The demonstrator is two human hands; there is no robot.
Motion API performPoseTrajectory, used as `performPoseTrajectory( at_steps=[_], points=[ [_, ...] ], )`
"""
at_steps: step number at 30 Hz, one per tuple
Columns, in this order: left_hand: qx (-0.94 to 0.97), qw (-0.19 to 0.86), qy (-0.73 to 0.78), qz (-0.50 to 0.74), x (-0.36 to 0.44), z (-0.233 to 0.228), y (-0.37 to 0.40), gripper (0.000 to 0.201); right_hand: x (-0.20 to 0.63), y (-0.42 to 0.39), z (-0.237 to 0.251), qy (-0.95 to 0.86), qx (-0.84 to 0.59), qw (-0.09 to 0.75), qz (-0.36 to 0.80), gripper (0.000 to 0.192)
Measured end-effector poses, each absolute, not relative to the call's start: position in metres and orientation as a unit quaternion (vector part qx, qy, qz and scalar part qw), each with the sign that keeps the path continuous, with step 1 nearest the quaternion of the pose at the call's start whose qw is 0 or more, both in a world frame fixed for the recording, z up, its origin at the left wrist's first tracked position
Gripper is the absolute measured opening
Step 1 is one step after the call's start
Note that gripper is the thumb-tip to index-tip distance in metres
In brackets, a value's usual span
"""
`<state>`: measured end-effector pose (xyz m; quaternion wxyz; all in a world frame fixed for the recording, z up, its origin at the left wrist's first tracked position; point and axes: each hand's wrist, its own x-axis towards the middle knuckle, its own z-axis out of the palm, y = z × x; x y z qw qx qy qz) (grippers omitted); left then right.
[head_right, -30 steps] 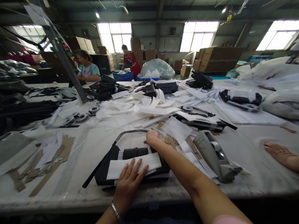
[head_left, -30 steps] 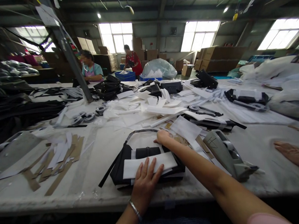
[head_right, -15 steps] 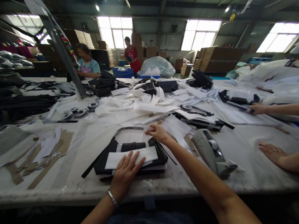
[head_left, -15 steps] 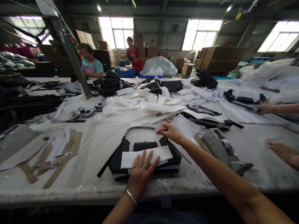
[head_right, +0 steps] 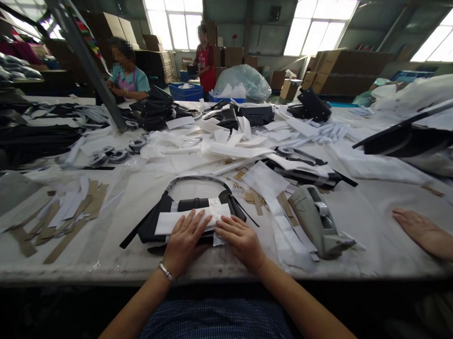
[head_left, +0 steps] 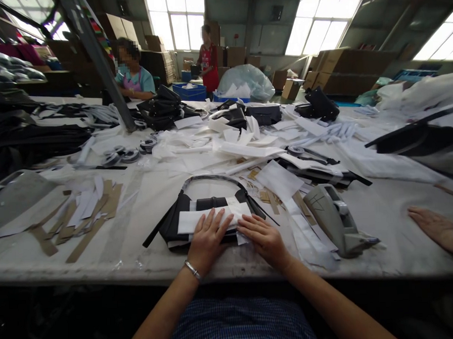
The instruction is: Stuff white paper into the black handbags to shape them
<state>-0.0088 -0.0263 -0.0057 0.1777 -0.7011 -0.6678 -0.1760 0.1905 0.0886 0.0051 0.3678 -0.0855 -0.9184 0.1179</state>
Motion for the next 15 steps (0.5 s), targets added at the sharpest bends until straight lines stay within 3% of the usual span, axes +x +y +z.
performPoseTrajectory(
  at_steps=[3,7,11,15],
  points=[
    [-0.698,0.161,-0.677,-0.170,-0.004,-0.003,-0.027,0.078,0.193,0.085,-0.005,-0.917,-0.078,0.381,0.089,0.051],
    [-0.705,0.196,-0.666,-0.147,-0.002,-0.003,-0.029,0.072,0.204,0.081,0.005,-0.930,-0.055,0.343,0.122,0.043],
    [-0.709,0.212,-0.659,-0.136,-0.003,-0.005,-0.029,0.071,0.206,0.090,0.035,-0.905,-0.073,0.358,0.219,0.016],
    [-0.709,0.218,-0.656,-0.138,-0.004,-0.006,-0.029,0.071,0.166,0.128,0.051,-0.912,-0.157,0.322,0.201,0.022]
  ],
)
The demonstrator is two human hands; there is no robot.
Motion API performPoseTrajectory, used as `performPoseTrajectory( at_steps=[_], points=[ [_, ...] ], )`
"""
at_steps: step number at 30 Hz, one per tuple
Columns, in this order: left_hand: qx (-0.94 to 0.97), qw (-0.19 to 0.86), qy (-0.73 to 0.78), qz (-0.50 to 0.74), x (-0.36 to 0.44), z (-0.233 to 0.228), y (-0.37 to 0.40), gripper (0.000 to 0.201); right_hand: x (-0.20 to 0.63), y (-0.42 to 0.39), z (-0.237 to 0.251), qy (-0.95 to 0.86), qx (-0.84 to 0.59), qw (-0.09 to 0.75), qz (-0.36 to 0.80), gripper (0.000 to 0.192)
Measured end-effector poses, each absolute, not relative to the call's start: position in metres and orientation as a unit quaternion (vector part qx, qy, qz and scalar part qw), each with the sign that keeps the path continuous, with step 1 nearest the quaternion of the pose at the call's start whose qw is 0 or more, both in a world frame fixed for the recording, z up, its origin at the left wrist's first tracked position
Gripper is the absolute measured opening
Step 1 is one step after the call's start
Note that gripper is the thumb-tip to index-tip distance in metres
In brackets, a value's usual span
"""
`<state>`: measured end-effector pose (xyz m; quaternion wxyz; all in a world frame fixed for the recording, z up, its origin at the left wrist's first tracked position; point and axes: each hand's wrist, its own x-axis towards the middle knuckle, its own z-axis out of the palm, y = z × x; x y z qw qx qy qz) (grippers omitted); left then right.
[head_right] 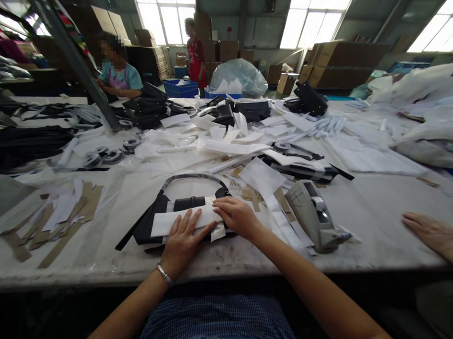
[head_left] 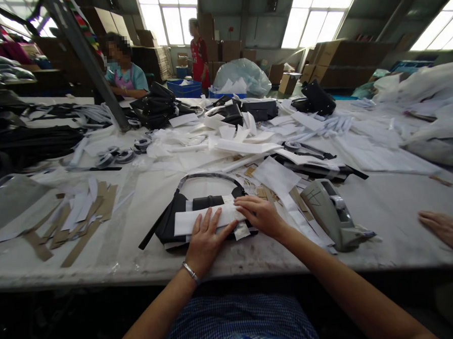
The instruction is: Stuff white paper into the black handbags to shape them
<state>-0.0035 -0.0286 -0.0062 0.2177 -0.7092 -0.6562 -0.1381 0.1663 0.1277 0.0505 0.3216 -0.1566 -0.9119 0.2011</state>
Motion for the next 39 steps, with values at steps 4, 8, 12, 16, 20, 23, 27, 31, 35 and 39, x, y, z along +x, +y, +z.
performPoseTrajectory(
  at_steps=[4,8,12,16,20,23,27,31,35,39],
  points=[
    [-0.709,0.221,-0.653,-0.146,-0.003,-0.008,-0.028,0.069,0.115,0.164,0.046,-0.975,-0.162,0.104,0.109,0.038],
    [-0.705,0.219,-0.658,-0.148,-0.002,-0.011,-0.029,0.067,0.096,0.171,0.036,-0.986,-0.156,-0.028,0.049,0.036],
    [-0.706,0.221,-0.656,-0.152,-0.002,-0.011,-0.030,0.067,0.096,0.167,0.035,-0.977,-0.204,-0.060,0.020,0.037],
    [-0.710,0.223,-0.653,-0.139,-0.002,-0.010,-0.031,0.066,0.093,0.169,0.043,-0.975,-0.206,-0.079,0.012,0.035],
    [-0.717,0.228,-0.645,-0.134,-0.003,-0.010,-0.032,0.064,0.105,0.166,0.050,-0.985,-0.158,-0.057,0.022,0.030],
    [-0.721,0.221,-0.643,-0.137,-0.004,-0.009,-0.031,0.061,0.134,0.155,0.047,-0.988,-0.140,0.000,0.064,0.031],
    [-0.725,0.191,-0.645,-0.146,-0.005,-0.006,-0.030,0.059,0.175,0.133,0.033,-0.963,-0.138,0.153,0.170,0.048],
    [-0.726,0.149,-0.651,-0.161,-0.006,-0.004,-0.029,0.058,0.189,0.114,0.014,-0.946,-0.167,0.216,0.174,0.063],
    [-0.728,0.099,-0.657,-0.170,-0.002,0.007,-0.030,0.060,0.186,0.107,-0.002,-0.941,-0.183,0.252,0.133,0.060],
    [-0.698,0.067,-0.681,-0.211,0.012,0.018,-0.028,0.051,0.185,0.105,-0.009,-0.943,-0.186,0.258,0.102,0.060]
  ],
)
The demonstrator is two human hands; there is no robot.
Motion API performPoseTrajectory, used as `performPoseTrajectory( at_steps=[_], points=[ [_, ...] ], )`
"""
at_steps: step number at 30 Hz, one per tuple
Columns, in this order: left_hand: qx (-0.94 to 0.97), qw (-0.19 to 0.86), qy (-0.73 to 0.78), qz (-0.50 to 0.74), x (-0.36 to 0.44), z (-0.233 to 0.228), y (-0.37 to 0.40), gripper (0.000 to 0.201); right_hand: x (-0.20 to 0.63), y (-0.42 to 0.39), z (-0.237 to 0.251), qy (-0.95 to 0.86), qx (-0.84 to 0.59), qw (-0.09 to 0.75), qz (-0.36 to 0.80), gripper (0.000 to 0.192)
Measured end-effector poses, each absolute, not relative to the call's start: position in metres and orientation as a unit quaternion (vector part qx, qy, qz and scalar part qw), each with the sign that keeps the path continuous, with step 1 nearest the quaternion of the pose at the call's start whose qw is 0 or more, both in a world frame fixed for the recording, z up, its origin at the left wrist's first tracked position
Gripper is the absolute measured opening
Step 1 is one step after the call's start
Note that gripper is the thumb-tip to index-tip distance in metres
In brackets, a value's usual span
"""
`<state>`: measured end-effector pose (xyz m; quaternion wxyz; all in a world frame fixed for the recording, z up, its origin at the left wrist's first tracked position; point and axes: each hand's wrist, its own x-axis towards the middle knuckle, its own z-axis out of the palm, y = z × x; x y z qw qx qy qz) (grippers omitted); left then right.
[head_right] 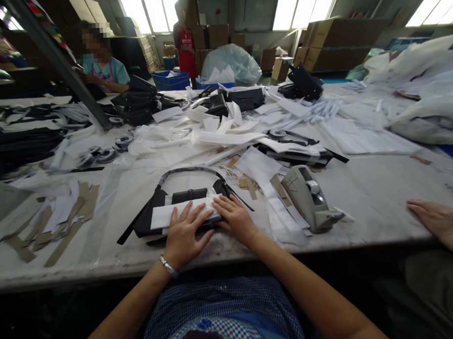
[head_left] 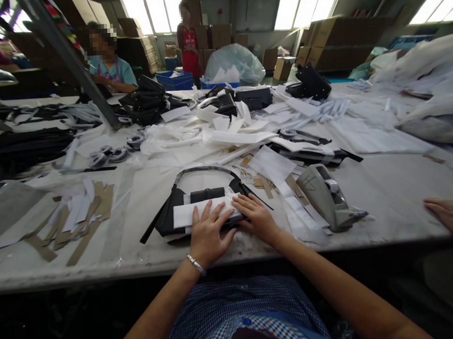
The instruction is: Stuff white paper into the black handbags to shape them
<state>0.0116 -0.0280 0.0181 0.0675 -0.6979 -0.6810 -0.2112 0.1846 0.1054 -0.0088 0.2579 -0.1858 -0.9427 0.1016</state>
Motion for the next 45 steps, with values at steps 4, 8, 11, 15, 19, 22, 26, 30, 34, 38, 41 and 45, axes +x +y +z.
performPoseTrajectory(
  at_steps=[4,8,11,15,19,22,26,30,34,38,41,45],
  points=[
    [-0.663,0.093,-0.703,-0.242,0.021,0.011,-0.021,0.037,0.186,0.102,-0.006,-0.946,-0.185,0.248,0.092,0.062],
    [-0.666,0.133,-0.688,-0.257,0.019,-0.002,-0.018,0.034,0.207,0.088,-0.005,-0.945,-0.164,0.270,0.087,0.058],
    [-0.678,0.145,-0.670,-0.265,0.018,-0.004,-0.018,0.035,0.231,0.074,-0.007,-0.952,-0.123,0.277,0.050,0.052],
    [-0.696,0.185,-0.640,-0.268,0.014,-0.011,-0.018,0.047,0.237,0.066,-0.013,-0.972,-0.056,0.226,-0.027,0.032],
    [-0.708,0.219,-0.604,-0.294,0.004,-0.026,-0.010,0.059,0.212,0.082,-0.016,-0.976,0.007,0.183,-0.119,0.023],
    [-0.723,0.231,-0.583,-0.289,0.001,-0.028,-0.009,0.063,0.196,0.088,-0.018,-0.973,0.042,0.184,-0.130,0.018],
    [-0.714,0.223,-0.608,-0.266,0.003,-0.021,-0.016,0.054,0.188,0.081,-0.027,-0.970,0.018,0.236,-0.059,0.021],
    [-0.706,0.204,-0.634,-0.238,0.007,-0.019,-0.016,0.048,0.191,0.063,-0.033,-0.947,-0.044,0.316,0.044,0.019],
    [-0.701,0.191,-0.643,-0.244,0.011,-0.020,-0.016,0.047,0.203,0.032,-0.030,-0.920,-0.102,0.353,0.134,0.018],
    [-0.703,0.185,-0.642,-0.246,0.012,-0.023,-0.016,0.049,0.210,0.005,-0.025,-0.897,-0.137,0.393,0.146,0.023],
    [-0.701,0.181,-0.644,-0.247,0.012,-0.027,-0.015,0.050,0.210,-0.005,-0.020,-0.893,-0.143,0.404,0.140,0.020],
    [-0.704,0.173,-0.643,-0.246,0.013,-0.028,-0.016,0.051,0.209,-0.009,-0.006,-0.896,-0.141,0.397,0.139,0.018]
  ],
)
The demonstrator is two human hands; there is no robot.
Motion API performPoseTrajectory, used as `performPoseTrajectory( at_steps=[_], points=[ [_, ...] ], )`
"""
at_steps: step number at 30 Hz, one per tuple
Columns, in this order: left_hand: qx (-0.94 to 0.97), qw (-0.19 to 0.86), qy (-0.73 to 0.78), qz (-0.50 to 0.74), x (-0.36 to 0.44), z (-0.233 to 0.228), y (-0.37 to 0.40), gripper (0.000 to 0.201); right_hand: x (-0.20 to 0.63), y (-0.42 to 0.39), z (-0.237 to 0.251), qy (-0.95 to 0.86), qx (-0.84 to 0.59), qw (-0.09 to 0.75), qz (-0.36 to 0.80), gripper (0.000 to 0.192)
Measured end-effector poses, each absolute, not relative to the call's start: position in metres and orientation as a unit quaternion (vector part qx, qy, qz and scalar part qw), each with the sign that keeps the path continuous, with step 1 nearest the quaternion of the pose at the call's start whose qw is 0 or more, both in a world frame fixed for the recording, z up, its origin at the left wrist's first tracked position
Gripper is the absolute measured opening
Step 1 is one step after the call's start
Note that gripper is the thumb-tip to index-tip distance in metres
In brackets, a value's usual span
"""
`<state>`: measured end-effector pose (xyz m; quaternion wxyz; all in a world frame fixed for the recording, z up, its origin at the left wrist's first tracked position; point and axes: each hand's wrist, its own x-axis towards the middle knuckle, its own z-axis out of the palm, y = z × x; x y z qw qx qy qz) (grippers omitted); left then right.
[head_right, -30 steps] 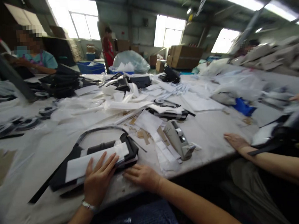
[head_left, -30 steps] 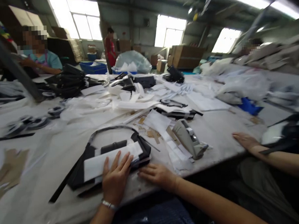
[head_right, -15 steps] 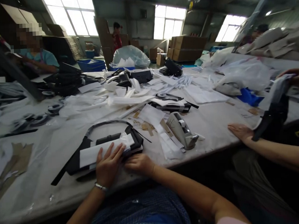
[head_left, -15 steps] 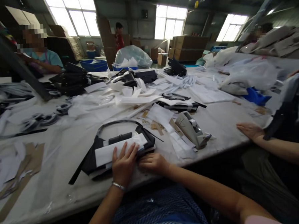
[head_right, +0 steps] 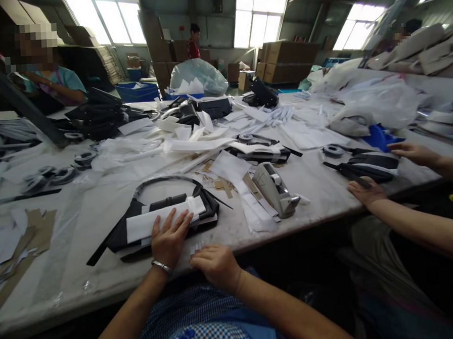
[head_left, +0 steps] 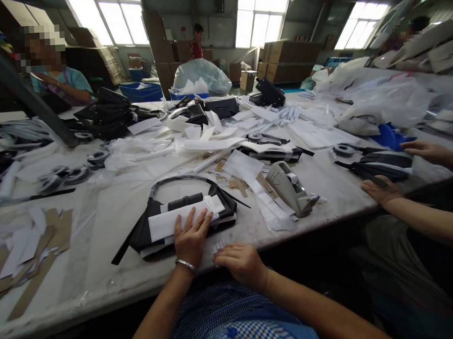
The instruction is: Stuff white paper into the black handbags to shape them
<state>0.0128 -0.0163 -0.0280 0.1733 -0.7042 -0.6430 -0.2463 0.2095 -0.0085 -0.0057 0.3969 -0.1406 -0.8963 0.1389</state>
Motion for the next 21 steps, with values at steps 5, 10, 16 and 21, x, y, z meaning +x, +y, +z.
performPoseTrajectory(
  at_steps=[5,10,16,21],
  points=[
    [-0.710,0.172,-0.636,-0.249,0.019,-0.025,-0.021,0.049,0.208,0.006,0.020,-0.912,-0.125,0.370,0.127,0.021],
    [-0.705,0.167,-0.636,-0.264,0.026,-0.020,-0.025,0.043,0.198,0.038,0.040,-0.908,-0.165,0.364,0.128,0.017],
    [-0.700,0.176,-0.632,-0.284,0.027,-0.018,-0.024,0.029,0.175,0.082,0.033,-0.892,-0.242,0.359,0.132,0.009],
    [-0.698,0.171,-0.623,-0.310,0.022,-0.019,-0.022,0.031,0.160,0.104,0.018,-0.876,-0.282,0.345,0.184,0.004]
  ],
)
